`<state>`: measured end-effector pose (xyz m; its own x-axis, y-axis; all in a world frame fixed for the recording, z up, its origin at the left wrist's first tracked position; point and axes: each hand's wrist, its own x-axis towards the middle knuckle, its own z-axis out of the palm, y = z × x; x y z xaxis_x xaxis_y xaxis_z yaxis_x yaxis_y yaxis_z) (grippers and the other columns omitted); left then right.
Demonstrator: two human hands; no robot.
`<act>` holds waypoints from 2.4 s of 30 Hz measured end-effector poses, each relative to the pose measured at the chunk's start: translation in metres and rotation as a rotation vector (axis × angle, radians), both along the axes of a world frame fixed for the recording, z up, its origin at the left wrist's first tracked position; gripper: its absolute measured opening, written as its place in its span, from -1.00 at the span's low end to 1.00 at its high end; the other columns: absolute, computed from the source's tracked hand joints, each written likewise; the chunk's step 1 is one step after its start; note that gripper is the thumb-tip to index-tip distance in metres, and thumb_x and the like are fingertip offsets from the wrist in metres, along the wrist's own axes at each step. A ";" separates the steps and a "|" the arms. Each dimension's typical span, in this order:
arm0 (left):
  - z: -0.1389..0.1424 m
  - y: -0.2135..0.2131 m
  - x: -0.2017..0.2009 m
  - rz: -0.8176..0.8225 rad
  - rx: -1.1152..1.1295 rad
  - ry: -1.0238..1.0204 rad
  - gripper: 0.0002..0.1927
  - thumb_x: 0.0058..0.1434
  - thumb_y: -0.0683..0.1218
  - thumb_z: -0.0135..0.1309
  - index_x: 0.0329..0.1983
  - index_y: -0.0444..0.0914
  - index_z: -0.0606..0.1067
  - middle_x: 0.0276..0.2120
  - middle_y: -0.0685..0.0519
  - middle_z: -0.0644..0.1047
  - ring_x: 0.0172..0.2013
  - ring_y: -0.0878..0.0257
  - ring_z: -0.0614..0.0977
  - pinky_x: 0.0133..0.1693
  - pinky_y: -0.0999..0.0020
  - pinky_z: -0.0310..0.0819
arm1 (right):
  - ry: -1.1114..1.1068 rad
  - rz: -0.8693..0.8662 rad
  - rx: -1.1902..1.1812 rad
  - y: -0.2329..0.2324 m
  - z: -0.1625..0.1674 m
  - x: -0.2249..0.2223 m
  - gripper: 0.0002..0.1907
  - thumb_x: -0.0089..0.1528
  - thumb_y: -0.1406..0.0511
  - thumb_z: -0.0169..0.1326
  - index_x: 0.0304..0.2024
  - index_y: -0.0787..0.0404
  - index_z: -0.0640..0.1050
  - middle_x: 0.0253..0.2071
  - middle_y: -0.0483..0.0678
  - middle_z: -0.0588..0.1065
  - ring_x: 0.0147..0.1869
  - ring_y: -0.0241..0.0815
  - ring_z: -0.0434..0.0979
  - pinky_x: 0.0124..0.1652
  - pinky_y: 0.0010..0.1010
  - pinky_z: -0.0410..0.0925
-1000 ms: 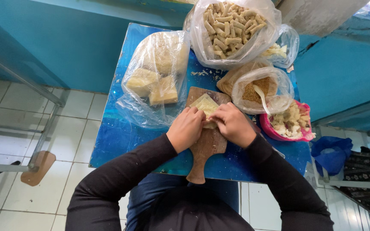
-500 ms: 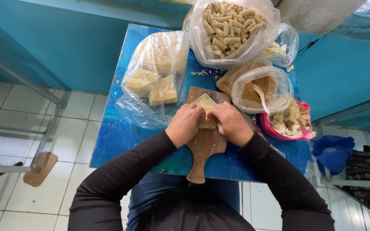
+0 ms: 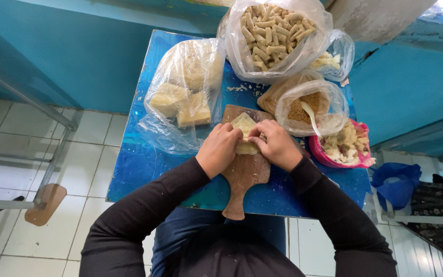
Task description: The person sits at a small blue table and tears pieces from a block of white food by hand, arranging the pieces on a wooden paddle board. They occasionally scoop brown sugar from a plastic bag with a spoon and add it to the pieces on the board.
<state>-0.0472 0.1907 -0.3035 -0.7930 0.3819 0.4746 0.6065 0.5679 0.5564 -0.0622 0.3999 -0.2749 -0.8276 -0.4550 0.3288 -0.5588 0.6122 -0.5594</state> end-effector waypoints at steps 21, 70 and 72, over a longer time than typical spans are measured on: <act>-0.003 0.002 -0.004 0.015 -0.123 0.136 -0.90 0.15 -0.22 0.11 -0.30 -0.28 0.43 -0.30 -0.09 0.47 -0.18 -0.07 0.49 -0.09 0.10 0.40 | 0.214 0.054 0.061 -0.002 0.002 0.002 -0.87 0.15 0.43 0.14 -0.25 0.18 0.60 -0.25 -0.05 0.55 -0.10 0.04 0.48 -0.05 -0.19 0.33; 0.017 0.006 -0.021 -0.005 0.325 -0.243 -0.59 0.26 0.00 0.19 0.10 -0.29 0.50 -0.31 -0.10 0.66 -0.34 0.05 0.70 -0.28 0.22 0.55 | -0.446 0.055 -0.287 0.032 0.065 -0.045 -0.73 0.33 0.24 0.16 -0.02 0.30 0.62 -0.21 -0.12 0.62 -0.19 -0.39 0.53 -0.17 -0.53 0.40; 0.016 0.005 -0.020 0.024 0.322 -0.208 -0.61 0.27 0.01 0.19 0.06 -0.31 0.50 -0.31 -0.11 0.64 -0.35 0.04 0.69 -0.29 0.21 0.54 | -0.496 0.007 -0.674 0.035 0.080 -0.055 -0.64 0.36 0.19 0.09 0.18 0.14 0.50 -0.03 -0.19 0.62 -0.15 -0.38 0.55 -0.17 -0.58 0.38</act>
<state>-0.0670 0.1961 -0.2879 -0.8917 0.2199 0.3956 0.4509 0.3563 0.8184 -0.1174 0.4348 -0.1953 -0.9458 -0.2973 0.1309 -0.1542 0.0562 -0.9864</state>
